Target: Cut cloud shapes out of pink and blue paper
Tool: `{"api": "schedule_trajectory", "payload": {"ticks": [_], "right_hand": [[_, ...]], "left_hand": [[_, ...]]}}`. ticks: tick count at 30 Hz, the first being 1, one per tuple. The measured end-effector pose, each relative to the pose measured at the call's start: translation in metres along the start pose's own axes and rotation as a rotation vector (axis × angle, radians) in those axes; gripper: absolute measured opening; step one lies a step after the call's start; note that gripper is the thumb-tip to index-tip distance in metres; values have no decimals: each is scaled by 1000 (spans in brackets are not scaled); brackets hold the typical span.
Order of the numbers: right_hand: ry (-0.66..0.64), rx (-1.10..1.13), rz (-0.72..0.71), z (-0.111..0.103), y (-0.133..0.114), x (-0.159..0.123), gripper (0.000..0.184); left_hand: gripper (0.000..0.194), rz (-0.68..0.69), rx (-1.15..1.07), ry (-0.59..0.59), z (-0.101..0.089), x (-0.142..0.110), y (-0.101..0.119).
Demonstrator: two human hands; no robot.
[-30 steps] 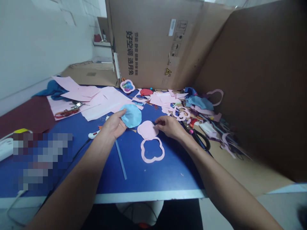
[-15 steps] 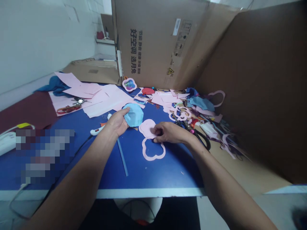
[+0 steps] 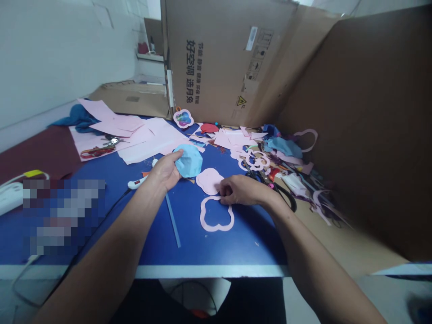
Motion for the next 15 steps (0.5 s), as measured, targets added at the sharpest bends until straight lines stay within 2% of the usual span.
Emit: {"api": "schedule_trajectory", "payload": {"ticks": [7, 13, 15], "right_hand": [[4, -17, -43, 1, -6, 0, 8], [0, -45, -1, -3, -5, -3, 17], [-13, -72, 15, -1, -4, -4, 13]], "left_hand": [[31, 9, -5, 27, 0, -3, 3], [29, 12, -3, 18, -2, 1, 3], [30, 13, -6, 13, -3, 2, 3]]}}
Point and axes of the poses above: each hand's wrist, its own x-axis towards the middle knuckle, its own z-axis out of the palm, y = z × x, the point moved 8 cm from there along x, towards the middle knuckle, and after that the axes turned 11 degrees about -z, right-handed, at the moved point
